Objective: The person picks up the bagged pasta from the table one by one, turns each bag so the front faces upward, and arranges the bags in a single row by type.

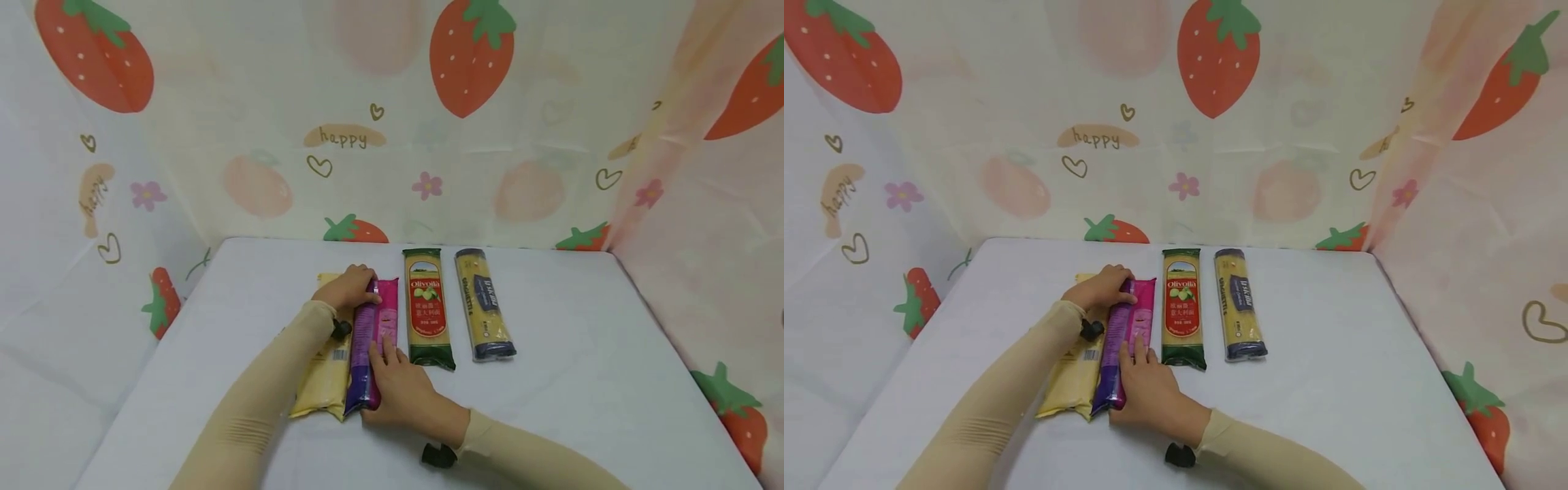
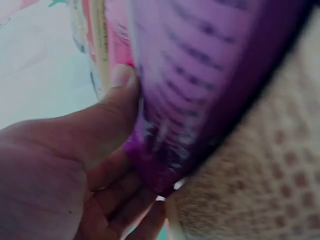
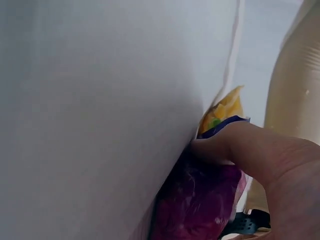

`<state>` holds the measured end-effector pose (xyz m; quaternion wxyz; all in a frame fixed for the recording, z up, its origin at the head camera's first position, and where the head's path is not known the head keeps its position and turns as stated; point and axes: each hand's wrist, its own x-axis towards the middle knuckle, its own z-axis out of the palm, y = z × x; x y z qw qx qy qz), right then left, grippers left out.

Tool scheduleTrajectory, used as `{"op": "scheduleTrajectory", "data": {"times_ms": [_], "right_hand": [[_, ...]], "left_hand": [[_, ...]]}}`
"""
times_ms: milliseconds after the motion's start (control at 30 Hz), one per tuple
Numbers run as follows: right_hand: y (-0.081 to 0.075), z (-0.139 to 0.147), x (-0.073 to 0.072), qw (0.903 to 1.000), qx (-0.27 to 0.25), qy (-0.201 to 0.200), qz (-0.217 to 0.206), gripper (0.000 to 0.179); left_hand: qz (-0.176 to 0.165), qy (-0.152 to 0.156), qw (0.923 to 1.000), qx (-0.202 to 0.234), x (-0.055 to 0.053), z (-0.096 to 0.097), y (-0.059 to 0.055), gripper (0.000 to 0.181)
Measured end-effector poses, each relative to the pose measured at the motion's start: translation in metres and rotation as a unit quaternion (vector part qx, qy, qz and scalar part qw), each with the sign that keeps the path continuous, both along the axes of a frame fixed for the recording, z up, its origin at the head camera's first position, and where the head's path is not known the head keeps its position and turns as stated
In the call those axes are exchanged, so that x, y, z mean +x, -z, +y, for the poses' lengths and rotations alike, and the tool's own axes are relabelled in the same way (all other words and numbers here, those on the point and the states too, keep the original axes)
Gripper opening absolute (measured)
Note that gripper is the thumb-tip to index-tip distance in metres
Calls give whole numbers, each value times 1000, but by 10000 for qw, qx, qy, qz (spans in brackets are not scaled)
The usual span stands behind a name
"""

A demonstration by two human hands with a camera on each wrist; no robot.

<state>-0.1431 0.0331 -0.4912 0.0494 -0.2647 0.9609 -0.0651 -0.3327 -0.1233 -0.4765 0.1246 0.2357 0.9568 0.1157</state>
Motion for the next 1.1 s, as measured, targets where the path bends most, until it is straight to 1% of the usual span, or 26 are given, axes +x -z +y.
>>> {"op": "scheduleTrajectory", "data": {"times_ms": [100, 200, 300, 400, 500, 600, 667, 700, 800, 900, 967, 1033, 1100], "right_hand": [[1, 0, 0, 9998, -176, 7, -111, 115], [3, 1, -1, 9986, -409, 63, -332, 114], [3, 5, -2, 9962, -672, 111, -537, 113], [2, 9, -1, 9929, -957, 90, -702, 111], [0, 16, 2, 9887, -1256, 23, -814, 110], [-5, 25, 4, 9839, -1544, -35, -897, 109], [-9, 32, 4, 9802, -1751, -98, -924, 109], [-10, 35, 4, 9787, -1823, -138, -931, 109], [-13, 46, 3, 9736, -2058, -274, -949, 110], [-14, 56, 3, 9673, -2291, -390, -1017, 111], [-14, 61, 3, 9616, -2473, -447, -1101, 110], [-14, 67, 2, 9529, -2718, -477, -1254, 108], [-15, 72, 2, 9426, -2998, -533, -1372, 106]], "left_hand": [[-9, -29, 9998, -188, 0, 0, -3, 50], [-78, -75, 9996, -261, 0, 0, -5, 50], [-131, -78, 9997, -176, -1, -1, -7, 51], [-106, -8, 9999, -76, -1, -3, -8, 52], [-45, 127, 9998, 133, -1, -7, -9, 54], [-93, 168, 9984, 537, -2, -10, -12, 54], [-143, 144, 9965, 814, -2, -12, -16, 53], [-200, 84, 9952, 955, -2, -14, -18, 52], [-287, 0, 9914, 1274, -3, -18, -25, 48], [-446, -149, 9852, 1646, -3, -24, -28, 44], [-632, -265, 9783, 1954, -5, -27, -28, 44], [-907, -439, 9674, 2325, -6, -30, -27, 46], [-1180, -623, 9536, 2697, -7, -32, -25, 50]]}}
